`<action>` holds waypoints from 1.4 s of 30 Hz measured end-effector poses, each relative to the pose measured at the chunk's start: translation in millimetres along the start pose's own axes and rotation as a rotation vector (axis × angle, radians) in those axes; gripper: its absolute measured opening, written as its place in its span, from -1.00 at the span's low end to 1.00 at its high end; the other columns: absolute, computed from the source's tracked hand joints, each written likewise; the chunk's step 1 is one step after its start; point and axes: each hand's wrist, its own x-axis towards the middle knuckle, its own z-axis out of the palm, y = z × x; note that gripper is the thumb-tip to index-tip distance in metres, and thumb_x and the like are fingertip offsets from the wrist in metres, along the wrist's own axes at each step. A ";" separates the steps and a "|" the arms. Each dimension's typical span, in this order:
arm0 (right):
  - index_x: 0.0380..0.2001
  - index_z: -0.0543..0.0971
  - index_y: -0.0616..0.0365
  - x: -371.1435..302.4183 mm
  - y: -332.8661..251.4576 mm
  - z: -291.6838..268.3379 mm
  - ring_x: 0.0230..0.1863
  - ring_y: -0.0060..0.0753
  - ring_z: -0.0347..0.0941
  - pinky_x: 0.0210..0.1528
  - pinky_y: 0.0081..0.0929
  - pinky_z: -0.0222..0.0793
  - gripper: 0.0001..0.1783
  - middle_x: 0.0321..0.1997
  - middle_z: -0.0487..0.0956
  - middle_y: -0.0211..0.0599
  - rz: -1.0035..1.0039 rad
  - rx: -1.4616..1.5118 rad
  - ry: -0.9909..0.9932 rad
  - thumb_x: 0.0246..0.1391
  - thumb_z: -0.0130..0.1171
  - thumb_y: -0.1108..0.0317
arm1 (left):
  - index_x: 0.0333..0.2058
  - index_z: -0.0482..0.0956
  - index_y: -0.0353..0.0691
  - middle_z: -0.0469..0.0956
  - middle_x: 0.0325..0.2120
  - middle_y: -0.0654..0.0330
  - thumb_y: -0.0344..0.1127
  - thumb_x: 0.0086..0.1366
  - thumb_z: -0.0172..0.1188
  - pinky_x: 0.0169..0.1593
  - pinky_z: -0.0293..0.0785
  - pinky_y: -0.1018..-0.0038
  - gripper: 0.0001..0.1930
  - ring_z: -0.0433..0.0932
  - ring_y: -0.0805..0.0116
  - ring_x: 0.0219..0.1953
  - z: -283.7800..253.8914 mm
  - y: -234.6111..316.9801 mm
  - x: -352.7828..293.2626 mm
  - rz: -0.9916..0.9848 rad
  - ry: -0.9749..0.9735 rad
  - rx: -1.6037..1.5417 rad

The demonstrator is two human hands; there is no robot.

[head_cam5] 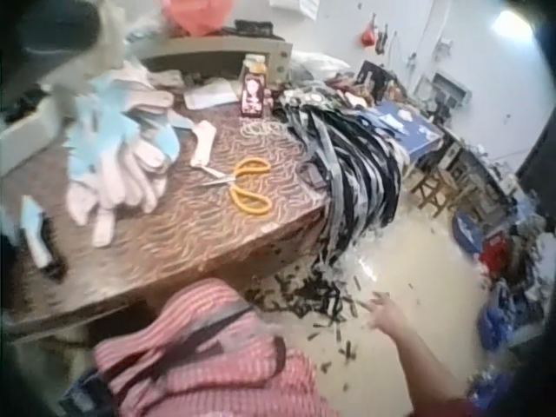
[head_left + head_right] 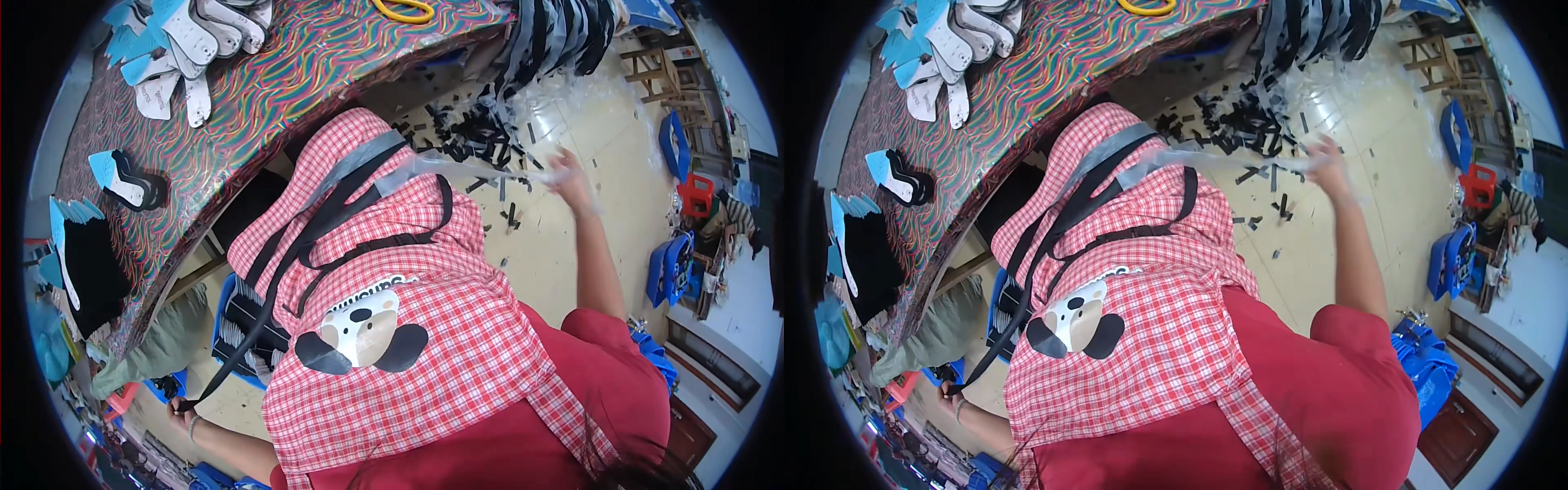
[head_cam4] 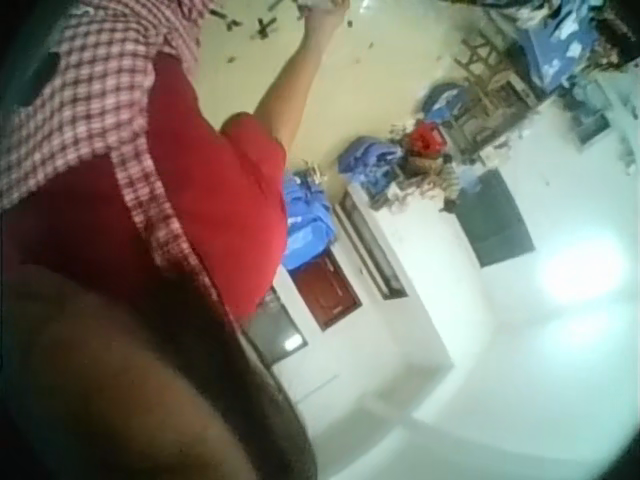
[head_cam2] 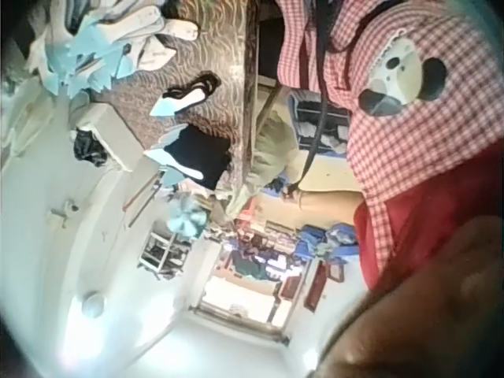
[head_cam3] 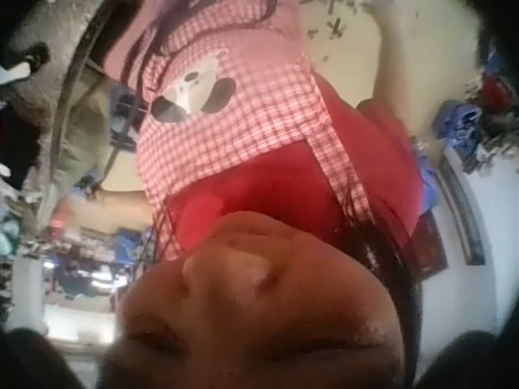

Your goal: The person assembles slipper components by hand, attaching black elastic straps to light blue and white slipper soles. They repeatedly pick up a sole, wrap the strap around the heel, and trim the excess strap with yellow-handled scissors. The finished slipper is placed on a pile on the table.

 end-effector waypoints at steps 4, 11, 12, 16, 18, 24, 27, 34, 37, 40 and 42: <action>0.16 0.31 0.09 -53.4 -187.9 89.1 -0.38 -0.48 0.52 -0.34 -0.58 0.40 -0.30 0.05 0.51 -0.28 -0.089 0.213 -0.614 0.11 0.03 -0.17 | -0.35 0.29 -0.28 0.17 -0.69 0.27 -0.49 0.25 0.00 -0.65 0.04 0.56 -0.94 0.07 0.50 -0.71 0.9 4.4 13.1 0.009 0.037 0.041; -0.09 0.51 0.14 -32.6 -215.9 142.7 -0.26 -0.15 0.52 -0.16 -0.36 0.42 -0.60 -0.20 0.55 -0.10 -0.656 -0.191 -0.472 0.03 0.21 0.19 | -0.16 0.39 -0.41 0.21 -0.68 0.26 -0.47 0.35 -0.13 -0.64 0.10 0.59 -0.82 0.10 0.50 -0.70 -9.2 22.6 13.1 0.062 0.074 0.098; -0.20 0.54 0.18 -17.4 -212.2 128.2 -0.31 -0.26 0.52 -0.23 -0.40 0.43 -0.70 -0.30 0.57 -0.15 -0.546 -0.123 -0.339 0.06 0.19 0.22 | -0.14 0.41 -0.43 0.22 -0.68 0.25 -0.47 0.36 -0.15 -0.64 0.11 0.60 -0.79 0.11 0.50 -0.69 -13.3 24.6 13.5 0.071 0.080 0.113; -0.25 0.53 0.18 69.6 -128.5 16.8 -0.55 -0.63 0.33 -0.57 -0.60 0.27 -0.67 -0.53 0.44 -0.48 -0.216 0.305 0.121 0.16 0.08 0.11 | 0.05 0.33 -0.43 0.27 -0.65 0.23 -0.43 0.39 -0.22 -0.65 0.12 0.60 -0.67 0.11 0.50 -0.71 -32.0 120.5 -4.5 0.158 0.118 0.062; -0.23 0.55 0.21 144.6 13.6 -115.9 -0.62 -0.60 0.24 -0.61 -0.63 0.16 -0.77 -0.52 0.42 -0.47 0.142 0.614 0.292 0.13 -0.03 0.36 | 0.06 0.33 -0.40 0.27 -0.62 0.25 -0.40 0.39 -0.19 -0.62 0.13 0.62 -0.67 0.12 0.52 -0.68 -19.2 118.3 0.7 0.191 0.097 0.065; -0.14 0.46 0.34 18.6 211.0 -417.1 -0.09 0.08 0.49 -0.02 -0.10 0.46 -0.71 -0.10 0.52 0.05 0.262 0.119 1.076 0.06 -0.01 0.46 | 0.08 0.35 -0.31 0.29 -0.55 0.33 -0.32 0.39 -0.11 -0.52 0.15 0.68 -0.66 0.16 0.58 -0.60 16.0 110.5 -18.8 0.420 0.177 0.206; -0.26 0.56 0.25 -35.3 261.1 -376.6 -0.15 0.07 0.52 -0.15 -0.15 0.47 -0.77 -0.18 0.55 0.12 0.590 -0.993 0.739 -0.01 0.06 0.41 | 0.09 0.35 -0.26 0.30 -0.51 0.37 -0.28 0.38 -0.06 -0.47 0.16 0.71 -0.65 0.18 0.61 -0.55 78.2 114.3 -35.1 0.618 0.139 0.338; -0.23 0.57 0.15 80.2 -0.5 -65.1 -0.17 0.07 0.50 -0.15 -0.14 0.42 -0.76 -0.28 0.58 0.07 -0.005 -1.155 -0.045 0.00 0.04 0.41 | 0.19 0.24 -0.18 0.33 -0.38 0.45 -0.18 0.38 0.00 -0.41 0.15 0.79 -0.55 0.23 0.71 -0.44 312.5 -62.4 -153.4 0.389 -0.673 0.746; -0.13 0.55 0.14 75.9 -234.6 25.0 -0.15 -0.05 0.49 -0.13 -0.26 0.41 -0.71 -0.22 0.57 -0.10 -0.791 -0.575 0.104 0.10 0.09 0.27 | -0.12 0.42 -0.17 0.39 -0.51 0.37 -0.23 0.34 0.04 -0.61 0.20 0.67 -0.79 0.29 0.63 -0.60 389.9 -217.4 -240.4 0.204 -0.765 0.841; 0.11 0.38 0.19 106.2 -330.4 61.2 0.17 0.02 0.29 0.19 -0.24 0.19 -0.33 0.10 0.41 0.03 -1.122 -0.407 -0.019 0.00 0.22 0.03 | -0.25 0.45 -0.34 0.50 -0.55 0.17 -0.36 0.32 0.06 -0.49 0.45 0.49 -0.85 0.48 0.39 -0.56 436.5 -323.7 -267.0 -0.250 -1.058 0.929; 0.18 0.29 0.23 150.1 -346.8 81.7 0.26 0.04 0.18 0.30 -0.23 0.06 -0.14 0.19 0.32 0.08 -1.221 -0.485 0.002 -0.09 0.27 -0.08 | -0.22 0.46 -0.33 0.54 -0.52 0.15 -0.40 0.29 0.09 -0.44 0.49 0.50 -0.86 0.52 0.39 -0.56 464.9 -379.1 -287.7 -0.327 -1.176 0.913</action>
